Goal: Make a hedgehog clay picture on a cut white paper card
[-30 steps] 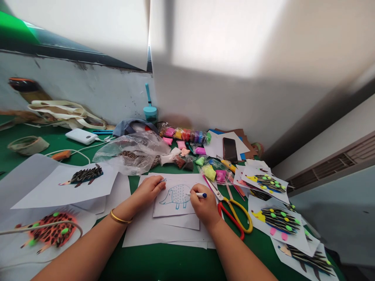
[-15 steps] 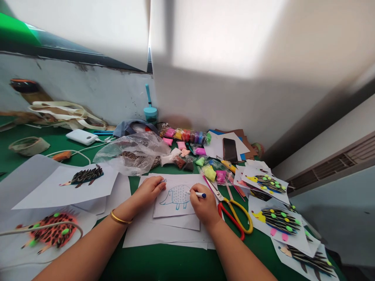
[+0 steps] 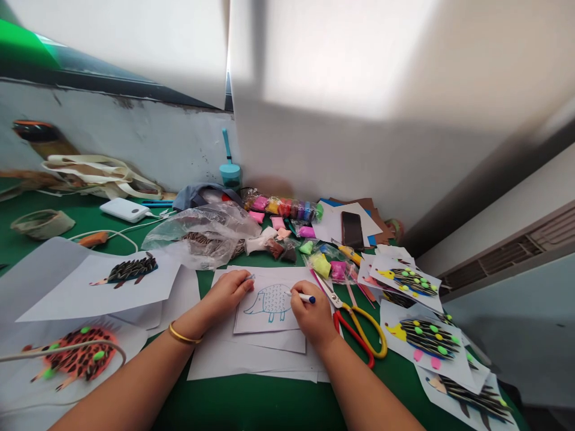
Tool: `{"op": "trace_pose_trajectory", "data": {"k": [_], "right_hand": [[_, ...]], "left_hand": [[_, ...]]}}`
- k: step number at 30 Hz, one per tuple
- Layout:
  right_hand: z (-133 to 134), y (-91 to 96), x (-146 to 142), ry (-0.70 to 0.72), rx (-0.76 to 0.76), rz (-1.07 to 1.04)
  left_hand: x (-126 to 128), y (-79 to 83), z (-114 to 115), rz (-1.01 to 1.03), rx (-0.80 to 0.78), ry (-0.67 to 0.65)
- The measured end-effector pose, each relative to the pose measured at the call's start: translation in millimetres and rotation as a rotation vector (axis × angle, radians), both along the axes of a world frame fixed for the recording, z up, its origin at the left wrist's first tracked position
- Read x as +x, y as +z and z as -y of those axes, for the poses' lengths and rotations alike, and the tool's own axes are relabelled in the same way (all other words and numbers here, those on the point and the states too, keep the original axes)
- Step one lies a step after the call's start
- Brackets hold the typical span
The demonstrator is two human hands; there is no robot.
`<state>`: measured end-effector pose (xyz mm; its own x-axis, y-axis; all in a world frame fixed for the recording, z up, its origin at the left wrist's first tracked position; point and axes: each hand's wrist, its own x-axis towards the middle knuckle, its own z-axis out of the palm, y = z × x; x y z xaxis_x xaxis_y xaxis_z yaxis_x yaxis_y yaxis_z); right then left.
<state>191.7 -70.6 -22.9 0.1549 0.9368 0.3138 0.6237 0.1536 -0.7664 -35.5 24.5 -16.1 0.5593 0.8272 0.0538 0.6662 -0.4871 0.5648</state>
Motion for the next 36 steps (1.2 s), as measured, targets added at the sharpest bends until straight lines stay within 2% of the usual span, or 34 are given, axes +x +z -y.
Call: {"op": "trace_pose_trajectory", "data": {"k": [9,16,25,30,36], "right_hand": [[-2.5,-1.0,-1.1,0.013,-0.033,0.009],[-2.0,-1.8,0.4,-0.009,0.024,-0.027],[-3.4,-1.1,-1.3,0.025,-0.021,-0.018],[-3.9,-3.7,1.7,-0.035,0.029,-0.039],[-5.4,-1.9,1.5,-0.028,-0.010,0.004]], "left_hand": [[0.6,-0.7,-0.1,0.002,0.003,0.005],[0.4,0.1,0.4,-0.006,-0.004,0.005],[0.9,0.9,0.7,-0.019,-0.007,0.013],[0.7,2.6,1.2,-0.017,-0.012,0.011],[0.3,1.6,0.4,-0.002,-0.011,0.005]]}}
